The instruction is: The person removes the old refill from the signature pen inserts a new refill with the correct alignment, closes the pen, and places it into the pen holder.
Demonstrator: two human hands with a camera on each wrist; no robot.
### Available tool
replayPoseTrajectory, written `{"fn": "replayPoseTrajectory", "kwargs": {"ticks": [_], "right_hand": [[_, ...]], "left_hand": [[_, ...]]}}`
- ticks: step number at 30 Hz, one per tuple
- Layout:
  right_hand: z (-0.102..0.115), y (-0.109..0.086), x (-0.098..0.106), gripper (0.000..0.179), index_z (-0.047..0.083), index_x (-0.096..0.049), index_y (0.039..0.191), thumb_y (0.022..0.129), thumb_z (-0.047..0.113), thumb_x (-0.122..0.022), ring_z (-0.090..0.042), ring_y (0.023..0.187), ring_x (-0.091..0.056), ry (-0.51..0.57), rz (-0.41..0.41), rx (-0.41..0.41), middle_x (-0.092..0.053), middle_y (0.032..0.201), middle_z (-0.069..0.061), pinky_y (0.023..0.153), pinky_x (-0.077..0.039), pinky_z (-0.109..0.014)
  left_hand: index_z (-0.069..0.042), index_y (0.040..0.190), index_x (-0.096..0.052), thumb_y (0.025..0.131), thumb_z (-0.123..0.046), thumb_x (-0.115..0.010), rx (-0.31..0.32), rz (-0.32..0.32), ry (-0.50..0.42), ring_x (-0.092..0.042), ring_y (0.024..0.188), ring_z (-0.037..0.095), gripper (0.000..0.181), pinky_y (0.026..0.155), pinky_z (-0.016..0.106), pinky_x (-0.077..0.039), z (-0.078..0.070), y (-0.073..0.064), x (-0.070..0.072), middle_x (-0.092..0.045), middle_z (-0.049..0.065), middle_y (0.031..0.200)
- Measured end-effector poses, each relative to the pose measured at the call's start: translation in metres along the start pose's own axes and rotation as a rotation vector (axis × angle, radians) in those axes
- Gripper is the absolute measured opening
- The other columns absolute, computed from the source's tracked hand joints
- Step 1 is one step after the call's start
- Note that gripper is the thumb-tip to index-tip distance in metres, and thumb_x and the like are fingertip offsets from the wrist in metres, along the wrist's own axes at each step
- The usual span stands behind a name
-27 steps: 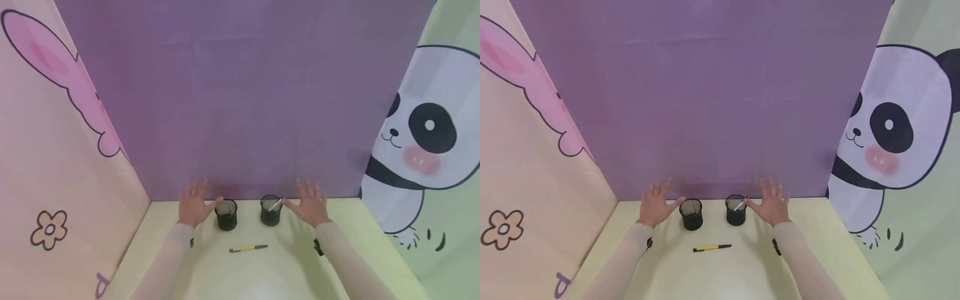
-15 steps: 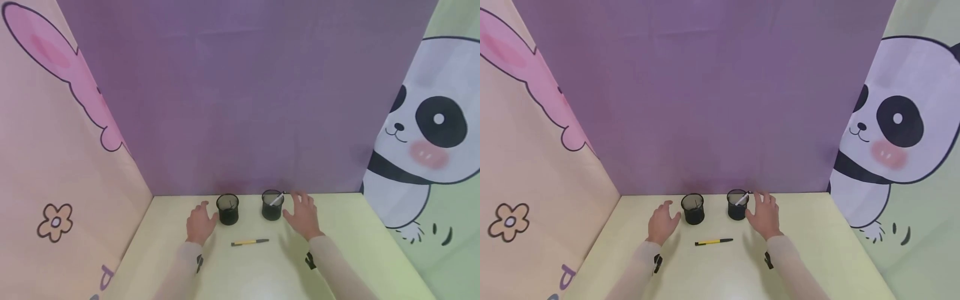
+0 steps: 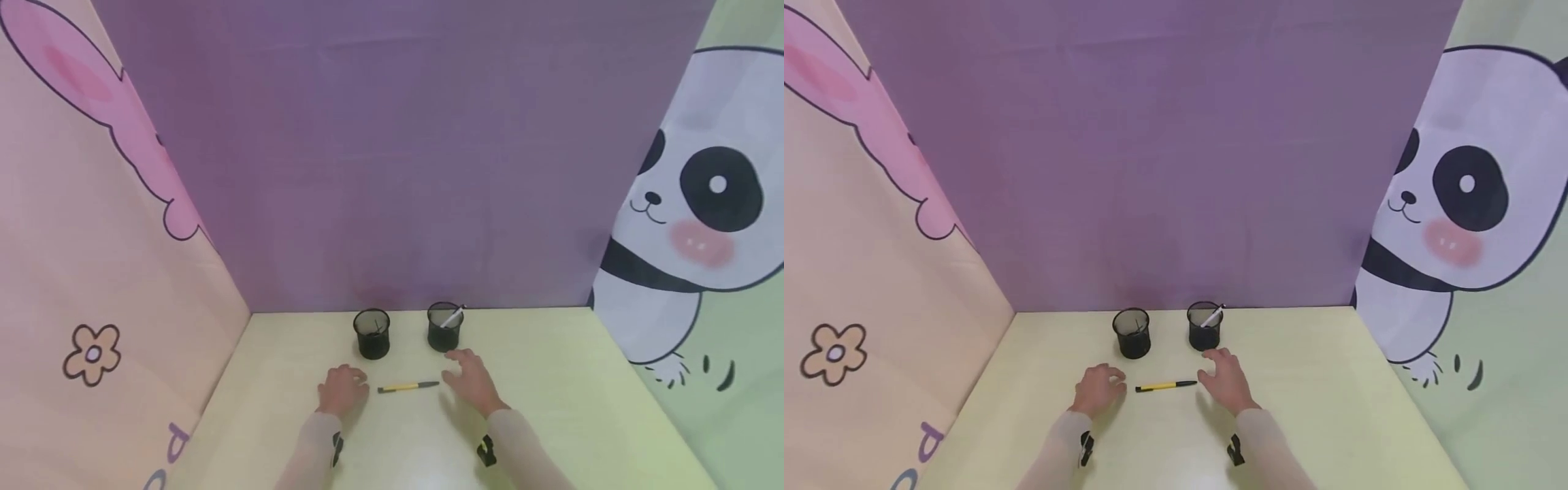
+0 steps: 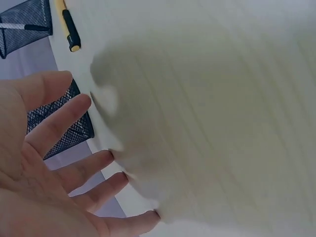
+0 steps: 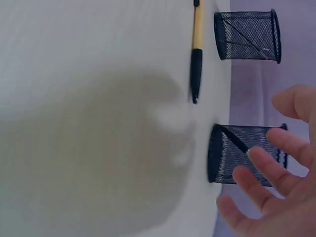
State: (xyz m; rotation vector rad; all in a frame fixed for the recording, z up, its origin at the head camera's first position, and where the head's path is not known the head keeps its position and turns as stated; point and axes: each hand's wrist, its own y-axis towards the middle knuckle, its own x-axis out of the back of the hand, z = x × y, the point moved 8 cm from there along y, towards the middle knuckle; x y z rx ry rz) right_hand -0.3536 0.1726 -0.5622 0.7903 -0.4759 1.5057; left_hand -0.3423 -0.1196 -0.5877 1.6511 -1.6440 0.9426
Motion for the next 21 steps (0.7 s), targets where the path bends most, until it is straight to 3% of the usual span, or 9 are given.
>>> {"fn": "replayPoseTrajectory", "kwargs": {"ticks": [4,8,12,21], "right_hand": [[-0.007,-0.003,-0.015,0.035,0.006,-0.066,0.126,0.093,0.017,-0.071,-0.035,0.114,-0.061,0.156,0.034,-0.057,-0.064,0.124,-0.016,0.099,-0.050,-0.054],[-0.011,-0.007,-0.036,0.037,0.009,-0.065,0.127,0.093,0.021,-0.073,-0.033,0.116,-0.059,0.226,0.112,-0.111,-0.063,0.127,-0.015,0.099,-0.049,-0.055],[-0.018,-0.008,-0.052,0.039,0.013,-0.066,0.127,0.091,0.025,-0.076,-0.033,0.121,-0.051,0.215,0.162,-0.162,-0.060,0.128,-0.013,0.103,-0.043,-0.059],[-0.018,0.003,-0.064,0.032,0.030,-0.074,0.110,0.079,0.030,-0.084,-0.030,0.110,-0.044,0.076,0.117,-0.143,-0.060,0.121,-0.007,0.092,-0.033,-0.053]], "left_hand": [[-0.017,0.110,-0.078,0.091,-0.028,-0.071,-0.012,0.022,-0.022,-0.047,0.137,0.047,0.023,0.104,0.084,-0.026,0.002,-0.003,0.000,-0.059,0.019,0.144],[-0.019,0.112,-0.078,0.087,-0.028,-0.073,-0.013,0.032,-0.009,-0.045,0.138,0.048,0.027,0.104,0.086,-0.024,0.007,-0.004,-0.002,-0.056,0.020,0.147],[-0.021,0.115,-0.077,0.087,-0.030,-0.073,-0.031,0.044,0.018,-0.043,0.140,0.049,0.030,0.104,0.085,-0.024,0.010,-0.004,-0.005,-0.052,0.023,0.151],[-0.023,0.124,-0.074,0.085,-0.028,-0.075,-0.030,0.080,0.028,-0.034,0.148,0.049,0.040,0.108,0.085,-0.018,0.009,-0.008,-0.005,-0.045,0.023,0.157]]}}
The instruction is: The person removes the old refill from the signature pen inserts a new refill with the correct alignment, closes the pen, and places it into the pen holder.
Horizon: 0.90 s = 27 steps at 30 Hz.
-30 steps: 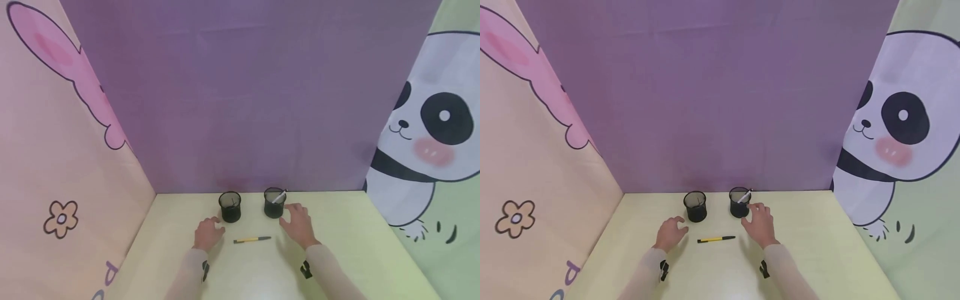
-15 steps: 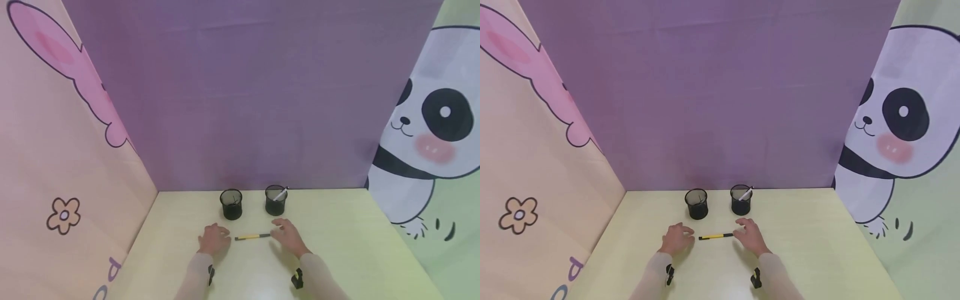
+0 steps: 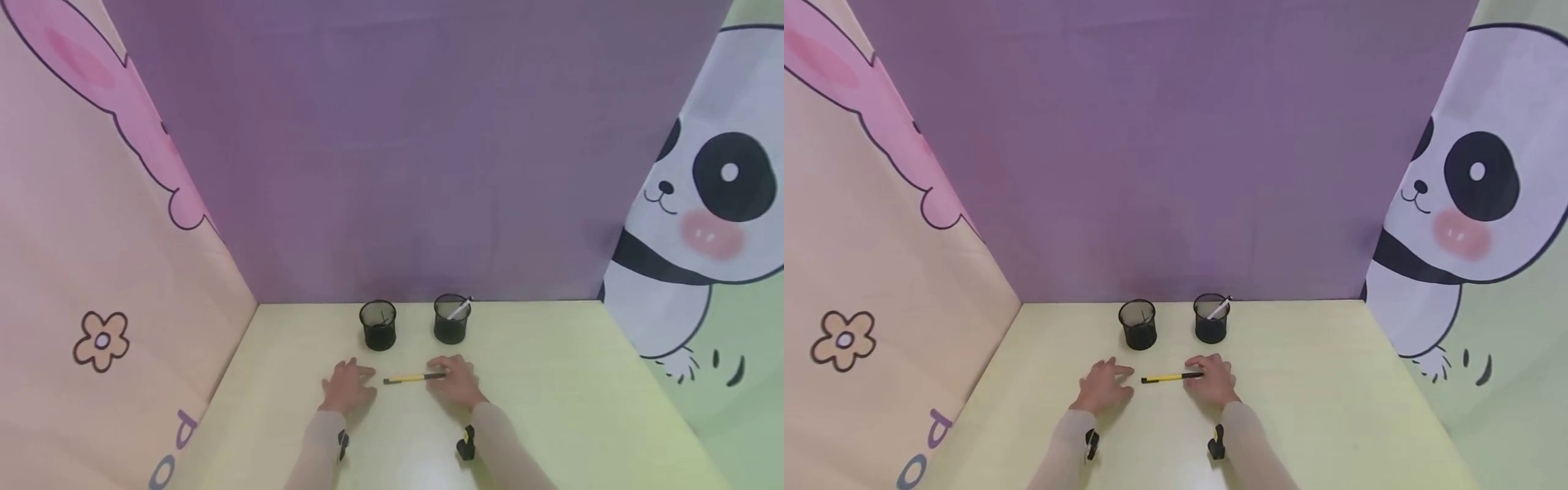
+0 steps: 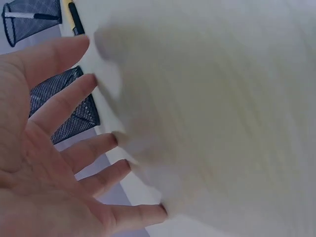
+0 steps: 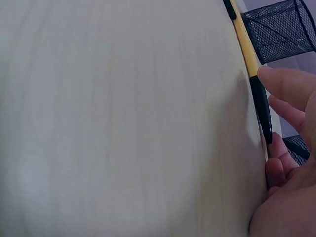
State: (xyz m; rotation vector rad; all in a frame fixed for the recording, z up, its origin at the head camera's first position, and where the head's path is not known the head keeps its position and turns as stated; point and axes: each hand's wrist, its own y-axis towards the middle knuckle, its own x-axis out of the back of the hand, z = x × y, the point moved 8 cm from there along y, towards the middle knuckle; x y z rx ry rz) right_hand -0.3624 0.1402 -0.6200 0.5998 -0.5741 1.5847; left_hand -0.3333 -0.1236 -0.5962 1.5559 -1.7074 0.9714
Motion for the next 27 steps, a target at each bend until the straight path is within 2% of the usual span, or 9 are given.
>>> {"fn": "replayPoseTrajectory", "kwargs": {"ticks": [4,11,18,23,26,27], "right_hand": [[0.001,0.000,-0.004,0.025,0.034,-0.075,0.103,0.080,0.031,-0.082,-0.030,0.111,-0.043,-0.023,-0.015,0.009,-0.059,0.120,-0.006,0.094,-0.030,-0.056],[0.008,-0.001,0.000,0.015,0.032,-0.074,0.090,0.079,0.027,-0.083,-0.032,0.108,-0.044,-0.049,-0.069,0.043,-0.059,0.113,-0.008,0.092,-0.030,-0.059],[0.002,-0.002,-0.001,0.008,0.028,-0.074,0.086,0.081,0.025,-0.081,-0.027,0.100,-0.043,-0.016,-0.042,0.096,-0.059,0.099,0.000,0.087,-0.028,-0.053],[-0.004,0.000,0.002,0.005,0.025,-0.076,0.093,0.089,0.027,-0.077,-0.022,0.105,-0.060,0.089,0.035,0.072,-0.071,0.100,0.007,0.101,-0.042,-0.053],[-0.006,-0.001,0.004,0.004,0.022,-0.076,0.096,0.093,0.024,-0.074,-0.020,0.106,-0.068,0.145,0.063,0.038,-0.076,0.102,0.005,0.103,-0.049,-0.052],[-0.007,-0.002,0.004,0.005,0.021,-0.076,0.097,0.094,0.023,-0.074,-0.019,0.107,-0.068,0.165,0.068,0.019,-0.076,0.103,0.005,0.104,-0.049,-0.051]], "left_hand": [[-0.024,0.127,-0.073,0.086,-0.028,-0.075,0.007,0.012,-0.005,-0.032,0.149,0.048,0.042,0.108,0.085,-0.017,0.000,-0.001,0.003,-0.044,0.022,0.158],[-0.025,0.130,-0.071,0.088,-0.029,-0.074,0.014,0.028,-0.028,-0.028,0.152,0.046,0.042,0.111,0.084,-0.012,-0.004,-0.001,0.005,-0.040,0.019,0.161],[-0.025,0.129,-0.071,0.088,-0.030,-0.073,0.028,0.020,-0.026,-0.029,0.151,0.047,0.042,0.109,0.085,-0.013,-0.002,-0.006,0.003,-0.041,0.020,0.160],[-0.024,0.131,-0.070,0.089,-0.030,-0.074,0.020,0.018,-0.018,-0.029,0.151,0.047,0.043,0.107,0.086,-0.013,-0.003,-0.009,0.004,-0.042,0.020,0.160],[-0.022,0.134,-0.067,0.090,-0.032,-0.073,0.017,0.023,-0.007,-0.029,0.151,0.047,0.045,0.107,0.087,-0.013,-0.003,-0.013,0.002,-0.042,0.019,0.160],[-0.021,0.135,-0.067,0.090,-0.032,-0.073,0.016,0.025,-0.002,-0.029,0.151,0.048,0.046,0.106,0.087,-0.013,-0.003,-0.014,0.002,-0.042,0.020,0.160]]}}
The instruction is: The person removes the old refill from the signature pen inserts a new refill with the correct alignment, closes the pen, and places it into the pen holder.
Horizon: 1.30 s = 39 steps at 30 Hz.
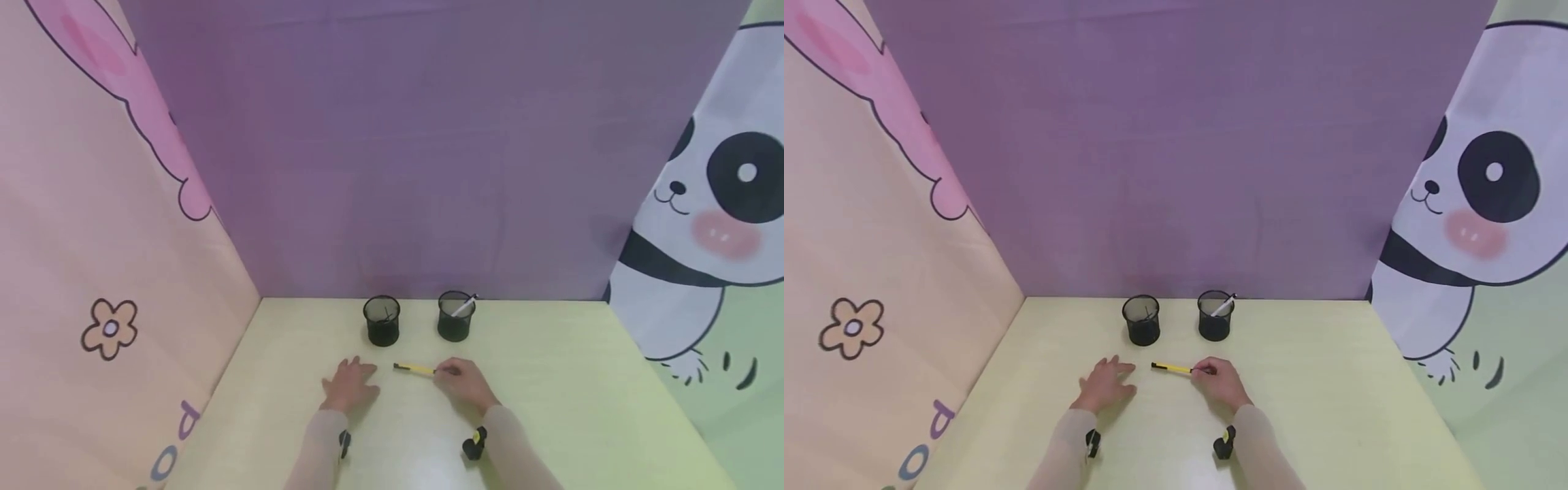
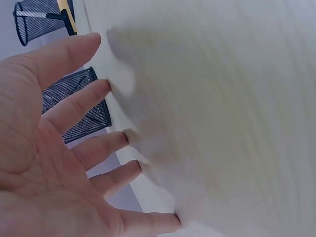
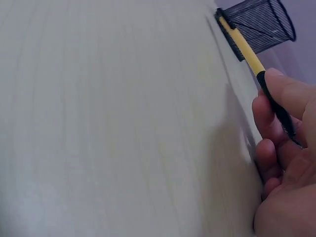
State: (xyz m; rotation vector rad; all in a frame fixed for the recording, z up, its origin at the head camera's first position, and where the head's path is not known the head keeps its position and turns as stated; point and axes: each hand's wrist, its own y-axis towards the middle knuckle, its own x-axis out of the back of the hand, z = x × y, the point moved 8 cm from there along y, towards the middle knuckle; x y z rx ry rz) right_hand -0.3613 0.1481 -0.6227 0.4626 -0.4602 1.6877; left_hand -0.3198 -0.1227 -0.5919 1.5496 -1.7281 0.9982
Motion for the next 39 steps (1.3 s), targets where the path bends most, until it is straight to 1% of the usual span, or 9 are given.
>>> {"fn": "replayPoseTrajectory", "kwargs": {"ticks": [5,9,12,16,23,27,31,34,39], "right_hand": [[0.002,-0.005,0.006,0.007,0.016,-0.077,0.098,0.094,0.020,-0.073,-0.019,0.106,-0.068,0.081,-0.046,-0.017,-0.077,0.103,0.001,0.106,-0.048,-0.050],[0.004,-0.010,0.008,0.010,0.013,-0.077,0.101,0.094,0.019,-0.073,-0.017,0.104,-0.067,0.150,-0.070,-0.039,-0.077,0.104,-0.001,0.105,-0.048,-0.048],[0.004,-0.014,0.008,0.015,0.011,-0.076,0.105,0.094,0.020,-0.073,-0.017,0.104,-0.067,0.184,-0.075,-0.060,-0.077,0.106,-0.003,0.102,-0.050,-0.047],[0.000,-0.015,0.010,0.023,0.009,-0.075,0.111,0.098,0.027,-0.069,-0.017,0.104,-0.065,0.224,-0.072,-0.090,-0.076,0.109,-0.004,0.095,-0.052,-0.040],[-0.004,-0.014,0.013,0.030,0.008,-0.073,0.117,0.099,0.032,-0.066,-0.016,0.102,-0.063,0.383,-0.074,-0.164,-0.074,0.104,-0.003,0.092,-0.049,-0.033],[0.001,-0.015,0.011,0.027,0.004,-0.070,0.115,0.101,0.026,-0.064,-0.019,0.100,-0.061,0.466,-0.094,-0.186,-0.072,0.098,-0.001,0.090,-0.048,-0.034],[0.009,-0.017,0.012,0.026,0.001,-0.068,0.115,0.101,0.021,-0.064,-0.019,0.097,-0.060,0.550,-0.107,-0.198,-0.070,0.097,-0.001,0.087,-0.050,-0.032],[0.015,-0.018,0.013,0.026,-0.003,-0.066,0.116,0.101,0.018,-0.063,-0.020,0.096,-0.062,0.590,-0.107,-0.186,-0.069,0.098,-0.004,0.087,-0.053,-0.030],[0.025,-0.017,0.015,0.027,-0.001,-0.066,0.114,0.101,0.022,-0.065,-0.025,0.095,-0.063,0.583,-0.098,-0.160,-0.068,0.096,-0.005,0.084,-0.055,-0.031]], "left_hand": [[-0.018,0.137,-0.064,0.091,-0.034,-0.072,-0.018,-0.016,0.021,-0.033,0.149,0.049,0.050,0.104,0.088,-0.016,-0.006,-0.003,-0.002,-0.045,0.020,0.158],[-0.014,0.135,-0.064,0.090,-0.033,-0.075,-0.036,-0.057,-0.002,-0.047,0.138,0.046,0.050,0.104,0.083,-0.027,-0.012,-0.004,-0.005,-0.057,0.019,0.146],[-0.013,0.132,-0.066,0.089,-0.031,-0.078,-0.090,-0.076,-0.044,-0.058,0.126,0.041,0.048,0.102,0.072,-0.041,-0.021,-0.003,-0.009,-0.067,0.014,0.133],[-0.015,0.131,-0.066,0.090,-0.032,-0.077,-0.197,-0.083,-0.081,-0.063,0.119,0.034,0.045,0.100,0.056,-0.051,-0.041,0.000,-0.015,-0.070,0.009,0.128],[-0.018,0.129,-0.068,0.094,-0.034,-0.073,-0.266,-0.137,-0.155,-0.065,0.113,0.025,0.038,0.097,0.048,-0.053,-0.069,0.004,-0.008,-0.072,0.004,0.121],[-0.018,0.119,-0.072,0.097,-0.032,-0.070,-0.317,-0.161,-0.129,-0.064,0.098,0.015,0.026,0.086,0.039,-0.054,-0.081,0.004,-0.002,-0.073,-0.001,0.107],[-0.018,0.111,-0.074,0.098,-0.027,-0.069,-0.336,-0.165,-0.104,-0.061,0.088,0.010,0.017,0.077,0.031,-0.052,-0.087,0.005,-0.001,-0.072,-0.005,0.099],[-0.018,0.111,-0.074,0.099,-0.026,-0.068,-0.342,-0.173,-0.094,-0.061,0.089,0.010,0.015,0.078,0.031,-0.052,-0.090,0.006,-0.001,-0.072,-0.005,0.099],[-0.017,0.110,-0.072,0.100,-0.024,-0.066,-0.361,-0.227,-0.080,-0.060,0.090,0.011,0.013,0.078,0.031,-0.053,-0.093,0.003,0.005,-0.069,-0.003,0.098]]}}
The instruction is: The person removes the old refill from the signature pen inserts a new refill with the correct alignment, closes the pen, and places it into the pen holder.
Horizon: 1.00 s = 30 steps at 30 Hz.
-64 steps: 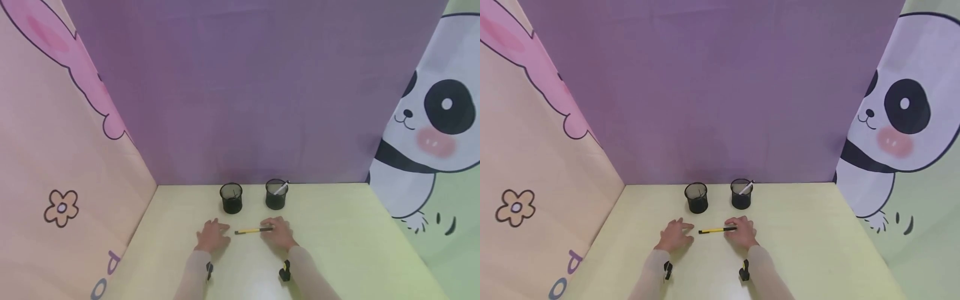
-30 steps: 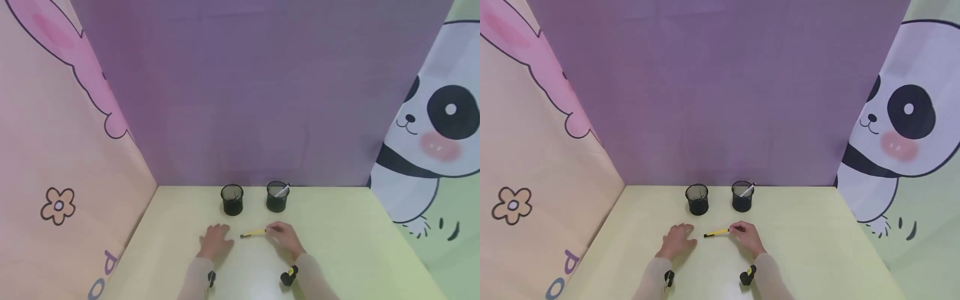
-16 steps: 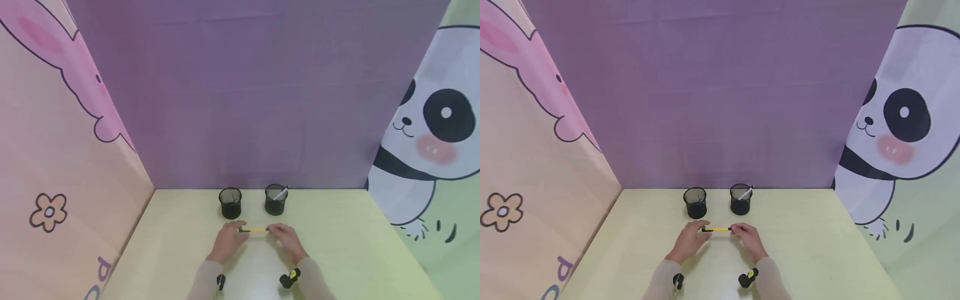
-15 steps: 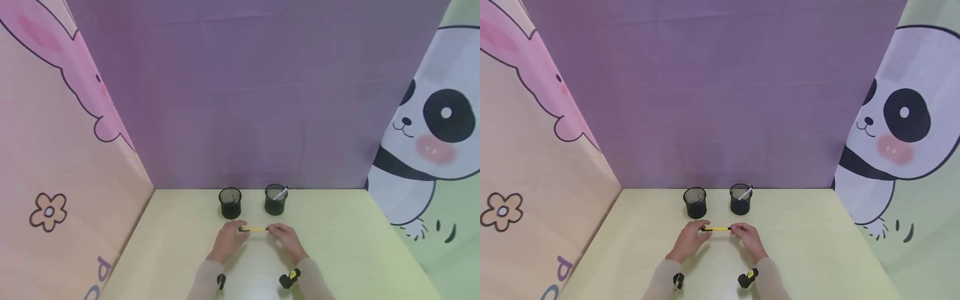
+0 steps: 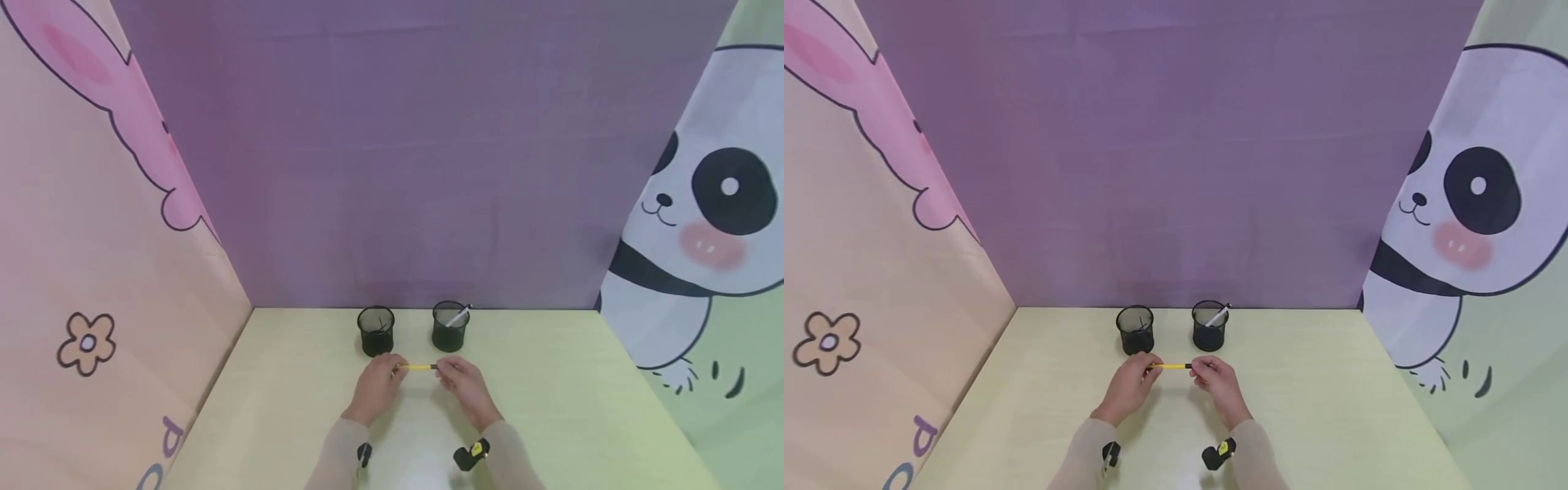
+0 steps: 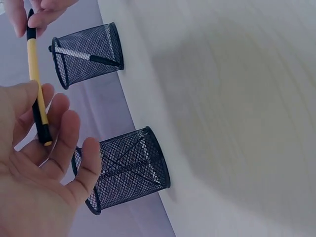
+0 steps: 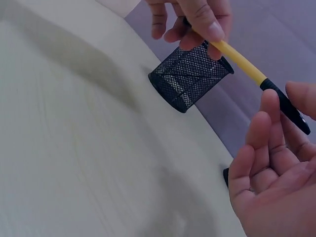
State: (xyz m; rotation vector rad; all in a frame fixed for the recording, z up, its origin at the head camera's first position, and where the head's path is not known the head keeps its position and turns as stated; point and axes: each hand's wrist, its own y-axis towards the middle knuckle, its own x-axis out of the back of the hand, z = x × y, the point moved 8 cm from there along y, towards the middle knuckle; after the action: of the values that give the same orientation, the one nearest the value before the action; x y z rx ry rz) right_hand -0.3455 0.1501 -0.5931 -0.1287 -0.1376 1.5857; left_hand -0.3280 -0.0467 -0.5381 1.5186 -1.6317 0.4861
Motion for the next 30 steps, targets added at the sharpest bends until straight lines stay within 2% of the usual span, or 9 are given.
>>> {"fn": "replayPoseTrajectory", "kwargs": {"ticks": [2,6,11,19,24,30], "right_hand": [[0.003,0.001,-0.001,0.027,0.001,-0.068,0.112,0.102,0.025,-0.064,-0.024,0.091,-0.063,-0.031,-0.002,0.006,-0.069,0.093,-0.005,0.082,-0.056,-0.031],[0.009,0.002,-0.002,0.039,0.000,-0.069,0.106,0.103,0.037,-0.060,-0.018,0.079,-0.060,-0.121,-0.013,0.008,-0.067,0.084,-0.003,0.074,-0.054,-0.029],[0.017,0.001,-0.006,0.054,-0.005,-0.065,0.096,0.102,0.047,-0.057,-0.015,0.066,-0.051,-0.200,0.007,0.031,-0.057,0.070,0.000,0.063,-0.046,-0.026],[0.029,-0.001,-0.005,0.044,-0.003,-0.065,0.092,0.103,0.039,-0.060,-0.016,0.065,-0.048,-0.244,-0.015,0.051,-0.054,0.069,0.001,0.060,-0.041,-0.027],[0.034,-0.004,-0.005,0.040,-0.004,-0.064,0.092,0.104,0.034,-0.060,-0.018,0.066,-0.049,-0.252,-0.035,0.061,-0.056,0.071,-0.001,0.060,-0.041,-0.028],[0.039,-0.007,-0.003,0.038,-0.001,-0.068,0.095,0.102,0.036,-0.063,-0.018,0.066,-0.049,-0.297,-0.079,0.086,-0.060,0.073,-0.001,0.058,-0.040,-0.027]], "left_hand": [[-0.016,0.109,-0.072,0.099,-0.022,-0.066,-0.013,-0.027,0.001,-0.059,0.089,0.012,0.013,0.077,0.030,-0.052,-0.002,0.000,0.005,-0.068,-0.003,0.097],[-0.016,0.108,-0.072,0.100,-0.022,-0.066,-0.029,-0.057,0.009,-0.057,0.086,0.010,0.012,0.074,0.028,-0.050,-0.004,0.000,0.011,-0.067,-0.005,0.095],[-0.018,0.107,-0.073,0.102,-0.026,-0.062,-0.038,-0.070,0.036,-0.056,0.085,0.009,0.015,0.075,0.028,-0.050,-0.005,0.002,0.015,-0.066,-0.006,0.094],[-0.018,0.104,-0.074,0.101,-0.027,-0.062,-0.073,-0.104,0.062,-0.058,0.083,0.010,0.015,0.074,0.029,-0.051,-0.010,0.003,0.019,-0.067,-0.007,0.091],[-0.018,0.103,-0.075,0.101,-0.028,-0.062,-0.057,-0.093,0.049,-0.057,0.082,0.009,0.016,0.073,0.029,-0.050,-0.010,0.004,0.021,-0.068,-0.007,0.089],[-0.018,0.100,-0.075,0.101,-0.029,-0.061,-0.058,-0.085,0.038,-0.060,0.083,0.010,0.017,0.076,0.030,-0.052,-0.011,0.005,0.023,-0.071,-0.006,0.090]]}}
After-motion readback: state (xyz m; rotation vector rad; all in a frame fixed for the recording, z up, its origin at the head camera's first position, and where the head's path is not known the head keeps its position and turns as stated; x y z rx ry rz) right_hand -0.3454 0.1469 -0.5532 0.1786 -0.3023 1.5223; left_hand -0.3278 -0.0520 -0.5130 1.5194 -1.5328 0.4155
